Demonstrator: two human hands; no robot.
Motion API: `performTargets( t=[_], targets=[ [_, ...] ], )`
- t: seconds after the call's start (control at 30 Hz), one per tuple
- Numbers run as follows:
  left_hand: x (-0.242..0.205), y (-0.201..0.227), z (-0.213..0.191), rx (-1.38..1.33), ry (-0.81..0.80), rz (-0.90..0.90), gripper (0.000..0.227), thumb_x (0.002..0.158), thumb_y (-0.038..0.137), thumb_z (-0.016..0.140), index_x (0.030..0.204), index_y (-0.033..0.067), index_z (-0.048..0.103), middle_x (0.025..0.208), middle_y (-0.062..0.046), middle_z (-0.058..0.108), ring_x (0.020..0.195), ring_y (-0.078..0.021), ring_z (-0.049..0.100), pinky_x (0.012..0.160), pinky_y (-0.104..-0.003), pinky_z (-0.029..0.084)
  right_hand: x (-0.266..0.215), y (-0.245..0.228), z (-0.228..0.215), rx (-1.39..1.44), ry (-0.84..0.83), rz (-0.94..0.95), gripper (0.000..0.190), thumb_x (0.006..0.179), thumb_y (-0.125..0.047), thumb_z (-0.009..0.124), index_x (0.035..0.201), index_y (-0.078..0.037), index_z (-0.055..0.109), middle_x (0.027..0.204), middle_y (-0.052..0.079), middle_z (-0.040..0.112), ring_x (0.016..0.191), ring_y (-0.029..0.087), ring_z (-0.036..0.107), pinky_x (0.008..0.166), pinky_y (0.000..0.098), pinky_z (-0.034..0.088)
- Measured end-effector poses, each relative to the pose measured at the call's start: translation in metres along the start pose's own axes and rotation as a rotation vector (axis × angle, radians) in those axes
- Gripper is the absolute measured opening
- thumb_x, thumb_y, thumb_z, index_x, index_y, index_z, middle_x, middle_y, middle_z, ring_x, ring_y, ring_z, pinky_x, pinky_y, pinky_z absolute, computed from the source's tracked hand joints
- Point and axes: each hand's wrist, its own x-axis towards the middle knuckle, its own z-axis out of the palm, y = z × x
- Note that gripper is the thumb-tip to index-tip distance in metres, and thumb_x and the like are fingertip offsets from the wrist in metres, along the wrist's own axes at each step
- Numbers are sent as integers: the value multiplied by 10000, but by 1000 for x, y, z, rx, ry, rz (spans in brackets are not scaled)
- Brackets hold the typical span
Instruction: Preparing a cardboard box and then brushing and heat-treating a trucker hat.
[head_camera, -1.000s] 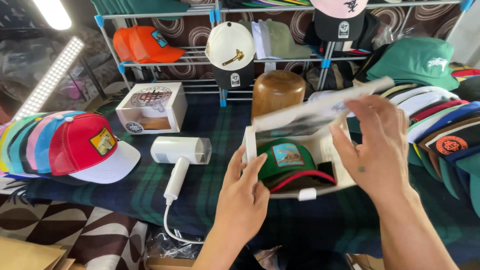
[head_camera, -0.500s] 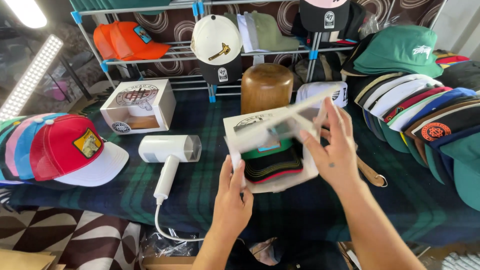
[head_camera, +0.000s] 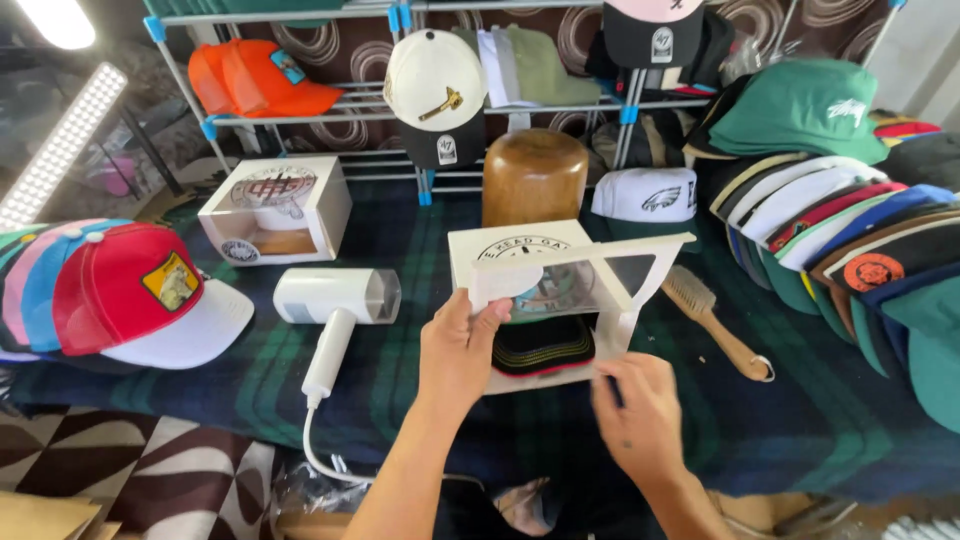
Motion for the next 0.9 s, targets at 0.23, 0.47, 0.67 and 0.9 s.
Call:
performTargets(
  t=[0.23,0.47,0.67,0.9],
  targets=[
    [0,5,-15,-47,-162,-68,339,963,302,630,1281,192,670,1151,5,800,1084,-149,750,901,-298,556,29,-4,36,-321,-570,-109,685,805,-72,625,1452,-283,546,1486,110,469,1416,451,383,879,600,496],
    [-5,2,-13,-56,-176,-87,403,967,292,635,1364,226,631,1231,2,780,1143,-151,731,937,-289,552,22,6,59,-337,-506,-151,625,779,-70,683,1352,-317,655,1437,4,588,1285,389,536,877,526,502],
    [-2,-6,-14,-40,-119,-69,339,962,302,647,1290,220,675,1131,29,799,1045,-116,726,882,-279,556,-7,-6,-16,-8,-574,-98,732,752,16,545,1422,-274,609,1516,10,567,1417,360,478,1061,515,420],
    [-4,-7,-15,-83,-74,-90,342,957,347,661,1270,219,706,1088,71,785,1009,-87,693,863,-264,541,-26,6,-118,392,-630,-38,534,1062,-309,266,1326,-210,719,1451,68,660,1431,354,541,1110,444,495]
  ],
)
